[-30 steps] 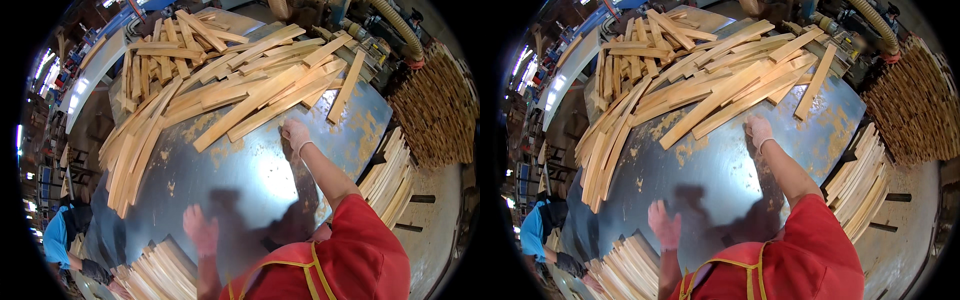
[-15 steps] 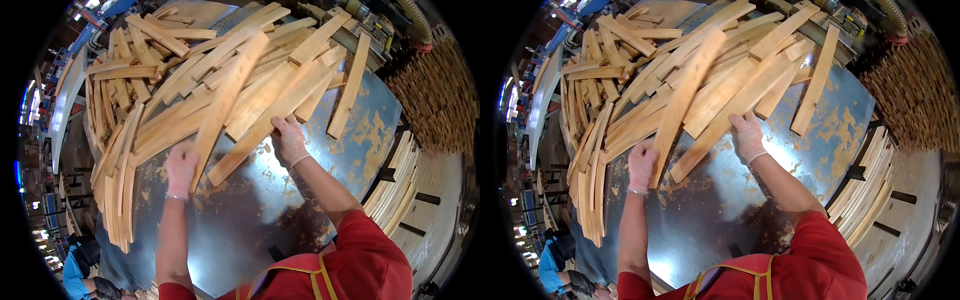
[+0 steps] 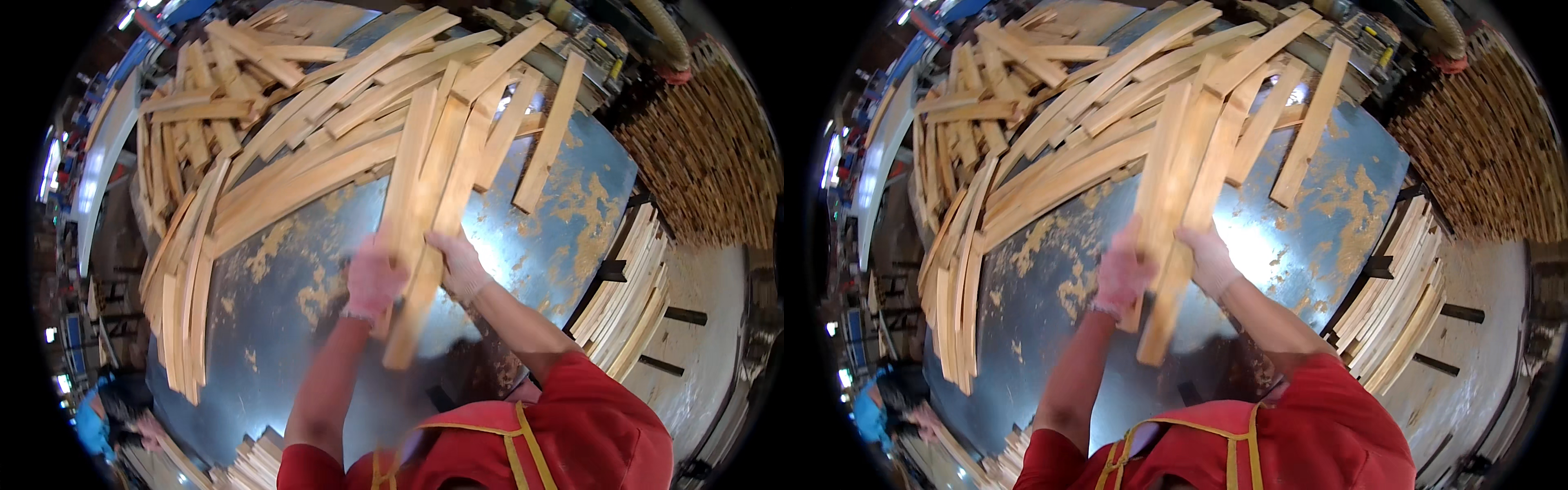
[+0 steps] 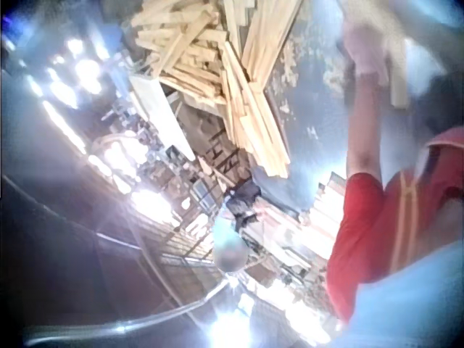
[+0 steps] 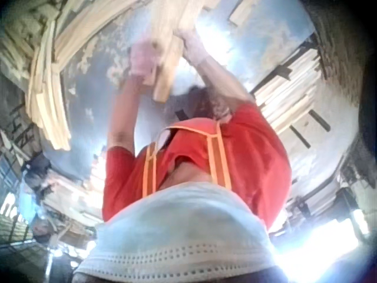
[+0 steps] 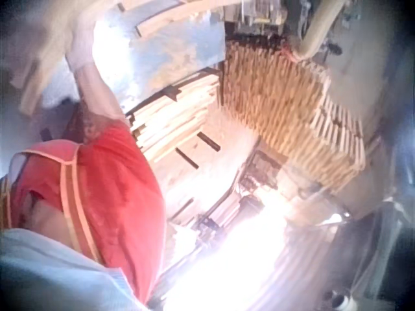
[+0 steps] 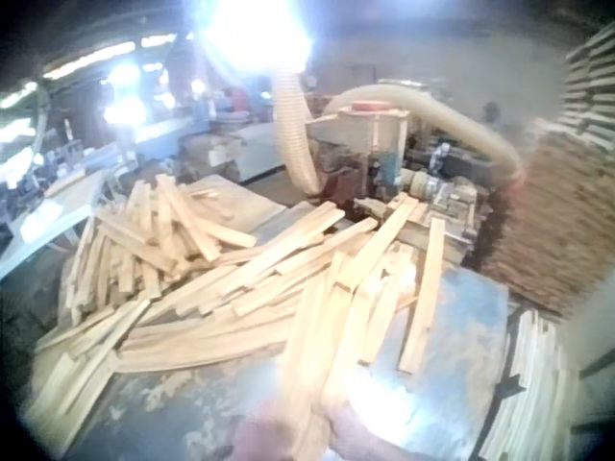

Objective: The person repeatedly picks up individual wooden planks from a large pile on a metal table and stacks them into a neat pile. The person wears gloves and a red shirt while performing this repetitive sorting task in a workshop environment.

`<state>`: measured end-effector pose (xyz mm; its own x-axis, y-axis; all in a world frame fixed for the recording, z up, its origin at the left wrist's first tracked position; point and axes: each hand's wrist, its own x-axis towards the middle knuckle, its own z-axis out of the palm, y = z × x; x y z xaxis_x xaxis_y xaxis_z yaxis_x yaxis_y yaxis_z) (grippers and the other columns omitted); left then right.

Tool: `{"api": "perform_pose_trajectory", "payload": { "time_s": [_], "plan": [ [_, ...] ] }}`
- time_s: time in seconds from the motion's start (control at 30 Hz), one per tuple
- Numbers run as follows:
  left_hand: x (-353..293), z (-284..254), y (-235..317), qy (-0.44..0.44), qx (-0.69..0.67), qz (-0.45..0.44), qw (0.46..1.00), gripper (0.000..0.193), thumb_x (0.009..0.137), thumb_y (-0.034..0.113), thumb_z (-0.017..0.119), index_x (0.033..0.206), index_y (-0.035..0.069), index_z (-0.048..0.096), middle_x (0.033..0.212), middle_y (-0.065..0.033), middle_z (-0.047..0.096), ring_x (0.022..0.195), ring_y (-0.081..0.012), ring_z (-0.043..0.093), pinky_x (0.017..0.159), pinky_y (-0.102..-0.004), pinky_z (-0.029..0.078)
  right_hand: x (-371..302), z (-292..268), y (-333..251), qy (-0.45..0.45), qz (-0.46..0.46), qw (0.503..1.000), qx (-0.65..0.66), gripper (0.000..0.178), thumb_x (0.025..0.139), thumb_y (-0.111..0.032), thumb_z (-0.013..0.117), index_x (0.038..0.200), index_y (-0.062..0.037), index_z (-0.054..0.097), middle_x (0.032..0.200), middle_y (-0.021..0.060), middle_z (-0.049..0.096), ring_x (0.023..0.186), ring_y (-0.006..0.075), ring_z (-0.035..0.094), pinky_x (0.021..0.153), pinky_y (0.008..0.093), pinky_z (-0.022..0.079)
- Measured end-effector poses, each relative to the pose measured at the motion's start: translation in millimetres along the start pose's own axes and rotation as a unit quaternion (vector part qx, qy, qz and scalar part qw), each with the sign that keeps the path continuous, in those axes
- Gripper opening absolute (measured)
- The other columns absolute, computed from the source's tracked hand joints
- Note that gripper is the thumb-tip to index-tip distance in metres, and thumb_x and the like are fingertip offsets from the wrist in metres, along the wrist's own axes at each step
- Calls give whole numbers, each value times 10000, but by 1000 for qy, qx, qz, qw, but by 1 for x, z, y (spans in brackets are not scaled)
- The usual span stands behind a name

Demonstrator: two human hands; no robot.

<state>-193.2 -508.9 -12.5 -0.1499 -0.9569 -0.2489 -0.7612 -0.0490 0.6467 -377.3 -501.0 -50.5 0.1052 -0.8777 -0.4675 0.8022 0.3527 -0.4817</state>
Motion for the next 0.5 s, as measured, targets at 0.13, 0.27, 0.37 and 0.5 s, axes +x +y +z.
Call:
{"api": "perform_pose_trajectory", "payload": {
  "time_s": [0.13,0.27,0.37,0.5],
  "plan": [
    [-165,18,-77,-33,-168,-94,981,924,826,172,762,1672,131,391,1405,-193,668,1316,-359,654,1112,-409,525,-119,-30,74,-63,48,970,-229,631,1003,-54,653,1591,-60,424,1471,152,614,1288,261,636,1050,412,568],
    [-297,12,-119,-29,-328,-215,919,858,878,187,742,1662,118,401,1448,-178,665,1321,-310,666,1120,-390,516,-175,-53,124,-197,144,852,-464,602,984,-173,717,1530,-32,506,1318,145,715,1155,212,688,955,358,571],
    [-367,23,-124,-21,-185,-276,943,814,880,162,740,1629,64,434,1415,-167,686,1269,-246,681,1087,-352,520,-212,16,129,-169,190,739,-623,592,960,-247,748,1474,-24,557,1176,135,761,1050,230,717,933,392,574],
    [-471,65,-153,167,-385,-296,858,743,871,123,736,1570,68,490,1313,-101,741,1165,-207,714,1016,-346,551,-244,43,166,-185,46,673,-715,607,939,-368,711,1439,-49,584,1183,245,754,1042,387,740,944,459,569]
  ]
}}
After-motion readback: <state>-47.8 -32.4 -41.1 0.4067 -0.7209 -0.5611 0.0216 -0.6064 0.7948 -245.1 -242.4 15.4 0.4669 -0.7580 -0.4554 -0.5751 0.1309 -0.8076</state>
